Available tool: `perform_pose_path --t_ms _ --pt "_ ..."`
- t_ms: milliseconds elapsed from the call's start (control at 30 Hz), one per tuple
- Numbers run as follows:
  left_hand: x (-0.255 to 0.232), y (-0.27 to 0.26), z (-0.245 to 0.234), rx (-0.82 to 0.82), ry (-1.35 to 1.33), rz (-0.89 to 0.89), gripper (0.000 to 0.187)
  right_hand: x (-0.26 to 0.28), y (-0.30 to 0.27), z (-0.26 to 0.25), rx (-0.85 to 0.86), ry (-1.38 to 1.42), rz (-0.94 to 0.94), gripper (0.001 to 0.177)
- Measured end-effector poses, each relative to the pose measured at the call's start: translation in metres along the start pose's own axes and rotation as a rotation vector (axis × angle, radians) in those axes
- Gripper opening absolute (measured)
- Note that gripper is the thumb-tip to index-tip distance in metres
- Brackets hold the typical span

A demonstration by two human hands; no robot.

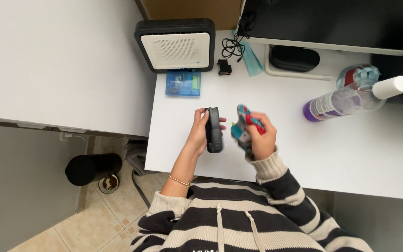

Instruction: The person wipes a white desk surface with a patterned cloth, pours purple liquid from a bottle onto the cloth, and continues wiping the desk and a black shelf. They move a small blue box and a black device aside, then wipe around them before returning them to their original positions.

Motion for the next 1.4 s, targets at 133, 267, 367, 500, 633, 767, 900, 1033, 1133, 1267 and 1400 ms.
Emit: perform_pose_path --t_ms 133,267,367,500,633,767,900,1033,1133,1267,1400 --pt "0.003 0.004 -0.001 -0.047 0.228 0.1 0.047 0.034 0.023 0.023 0.103 -0.078 -0.224 0.031" --pt "-0.005 -0.003 0.016 -0.078 0.292 0.141 0.038 0.037 0.013 0.05 0.392 -0.226 -0.324 0.038" --pt "0.002 0.006 -0.003 -0.126 0.151 0.179 0.035 0.021 -0.008 0.052 0.445 -0.333 -0.399 0.031" --pt "0.014 0.026 -0.034 -0.157 0.034 0.223 0.039 0.003 -0.041 0.043 0.538 -0.374 -0.498 0.014" --pt "0.007 0.015 -0.044 -0.165 -0.014 0.246 0.038 -0.015 -0.052 0.032 0.522 -0.201 -0.292 0.011" --pt "0.001 0.003 -0.044 -0.162 -0.044 0.239 0.036 -0.042 -0.04 0.025 0.192 0.056 0.187 0.02" --pt "0.036 0.009 -0.039 -0.161 0.132 0.258 0.041 0.02 -0.025 0.044 0.2 0.13 -0.061 0.028" --pt "0.017 -0.003 -0.021 -0.185 0.175 0.296 0.038 0.049 -0.044 0.064 0.304 -0.057 -0.256 0.03" --pt "-0.007 -0.025 -0.017 -0.209 -0.028 0.292 0.052 0.031 -0.061 0.065 0.4 -0.151 -0.302 0.031" --pt "-0.013 -0.022 -0.038 -0.267 -0.113 0.317 0.05 0.003 -0.064 0.053 0.426 -0.133 -0.19 0.017" --pt "-0.029 -0.028 -0.03 -0.267 -0.083 0.318 0.046 -0.035 -0.05 0.034 0.376 -0.174 0.165 0.042"
Point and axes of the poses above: each hand's wrist, its own y-axis towards the middle knuckle, its own z-axis out of the palm, x = y × z, the point moved 2 cm from there along y, towards the middle knuckle, and after that the axes turned 5 degrees about y, right-handed, at the moved point
